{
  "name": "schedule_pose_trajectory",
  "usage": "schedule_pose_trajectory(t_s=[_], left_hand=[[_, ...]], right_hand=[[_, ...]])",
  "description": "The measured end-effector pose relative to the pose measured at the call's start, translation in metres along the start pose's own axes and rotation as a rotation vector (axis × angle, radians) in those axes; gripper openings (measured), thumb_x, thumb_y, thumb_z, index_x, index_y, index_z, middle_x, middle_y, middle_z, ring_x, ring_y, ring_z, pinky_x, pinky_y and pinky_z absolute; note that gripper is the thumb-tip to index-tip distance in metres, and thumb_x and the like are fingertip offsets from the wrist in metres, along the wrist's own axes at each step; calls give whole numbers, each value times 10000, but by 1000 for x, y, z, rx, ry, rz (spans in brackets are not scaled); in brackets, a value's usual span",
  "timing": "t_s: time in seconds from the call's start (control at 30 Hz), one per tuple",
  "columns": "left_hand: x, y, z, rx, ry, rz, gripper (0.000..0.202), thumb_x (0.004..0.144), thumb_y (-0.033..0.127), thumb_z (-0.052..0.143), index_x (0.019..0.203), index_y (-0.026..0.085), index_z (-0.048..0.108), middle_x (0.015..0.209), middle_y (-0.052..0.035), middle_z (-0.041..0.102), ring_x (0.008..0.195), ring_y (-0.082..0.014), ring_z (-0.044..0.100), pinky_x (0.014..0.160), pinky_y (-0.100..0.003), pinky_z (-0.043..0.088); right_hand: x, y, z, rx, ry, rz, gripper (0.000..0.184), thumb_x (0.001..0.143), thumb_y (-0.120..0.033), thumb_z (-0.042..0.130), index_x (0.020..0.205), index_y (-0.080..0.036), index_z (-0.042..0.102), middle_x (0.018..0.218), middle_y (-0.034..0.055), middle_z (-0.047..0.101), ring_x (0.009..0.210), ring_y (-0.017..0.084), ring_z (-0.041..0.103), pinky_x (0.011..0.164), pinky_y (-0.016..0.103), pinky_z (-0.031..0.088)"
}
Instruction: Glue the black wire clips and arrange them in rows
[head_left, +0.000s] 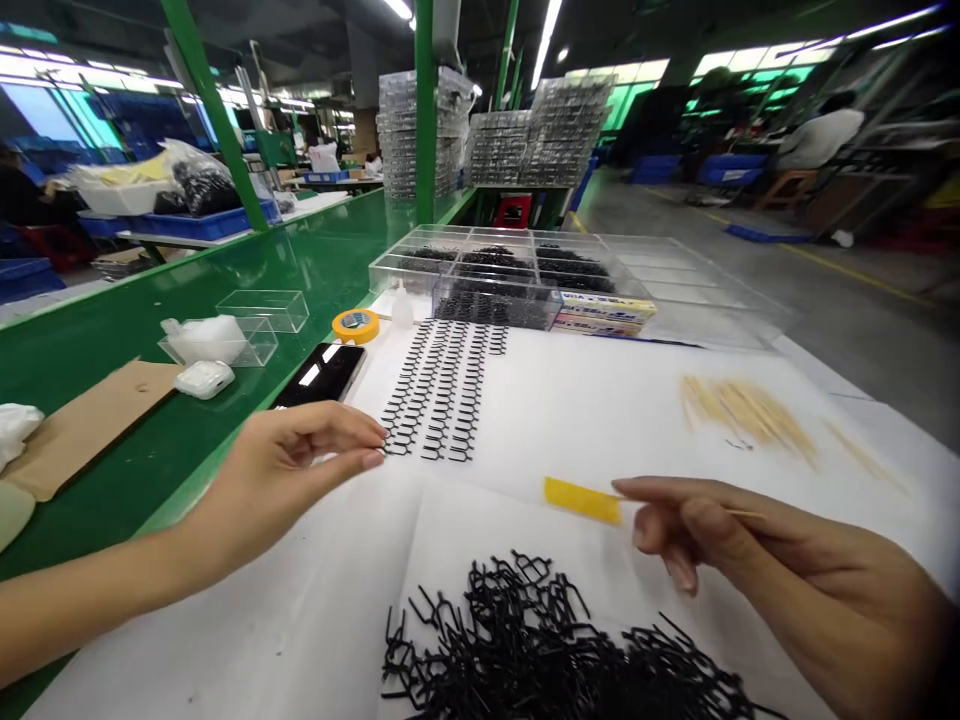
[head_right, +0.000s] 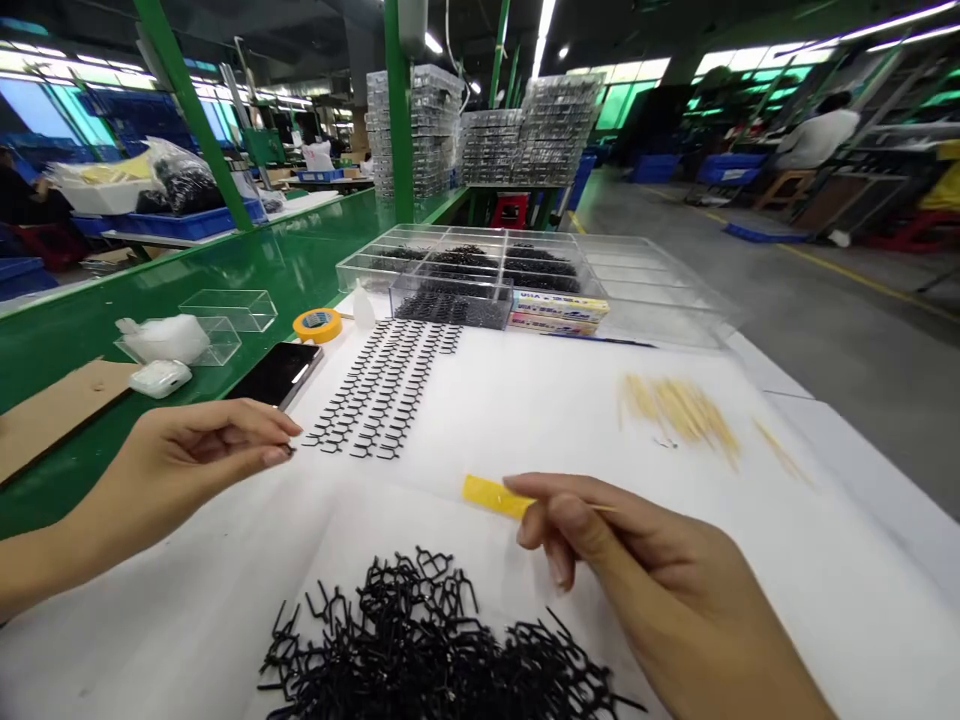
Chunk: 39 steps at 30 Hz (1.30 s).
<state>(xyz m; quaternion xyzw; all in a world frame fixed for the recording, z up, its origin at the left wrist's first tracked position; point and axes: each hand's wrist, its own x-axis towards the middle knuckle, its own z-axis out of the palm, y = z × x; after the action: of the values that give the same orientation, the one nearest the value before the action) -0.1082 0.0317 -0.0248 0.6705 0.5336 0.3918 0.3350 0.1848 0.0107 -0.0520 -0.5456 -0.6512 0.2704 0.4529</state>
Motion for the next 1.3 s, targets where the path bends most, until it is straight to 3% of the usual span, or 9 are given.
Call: schedule_pose_trajectory(t_s=[0.1,0.23,0.4,0.63,1.0,1.3], left_hand=[[5,12,31,-156,-214,-9,12,713,234,672,724,237,669,785,41,678,762,-81,615,661,-93,493],[10,22,62,-325,-475,-83,40,729,162,634,702,183,655,631,38,649,596,-63,600,571,-108,497],[18,31,80,-414,-648,-213,79,753,200,601,711,151,646,608,20,632,563,-69,590,563,-139,503],[22,30,92,-454,-713,-293,91,758,207,574,712,157,635,617,17,644,574,-84,605,562,-152,503],[25,24,93,-389,-720,-216,115,743,214,557,661,190,634,556,22,631,494,-88,570,458,-132,454],[23,23,95,-312,-672,-169,142,741,267,566,632,205,635,485,29,583,427,-86,520,393,-122,420]], right_hand=[[4,-4,-4,-17,-124,-15,215,855,-381,556,751,-248,691,644,3,604,497,120,493,481,195,447],[7,-4,-2,-25,-149,31,255,894,-341,496,731,-190,622,630,10,572,559,141,511,509,221,417],[11,-1,2,-28,-125,60,250,921,-288,455,722,-179,560,634,1,533,573,137,485,538,240,379],[12,3,1,-51,-128,78,238,920,-236,450,712,-182,550,652,-7,531,578,129,486,540,237,384],[13,-2,0,-108,-118,54,233,906,-186,468,694,-186,564,643,-25,535,575,104,486,531,196,377],[1,-9,2,156,-117,143,240,922,-242,482,716,-224,605,679,-25,549,572,101,504,520,166,422]])
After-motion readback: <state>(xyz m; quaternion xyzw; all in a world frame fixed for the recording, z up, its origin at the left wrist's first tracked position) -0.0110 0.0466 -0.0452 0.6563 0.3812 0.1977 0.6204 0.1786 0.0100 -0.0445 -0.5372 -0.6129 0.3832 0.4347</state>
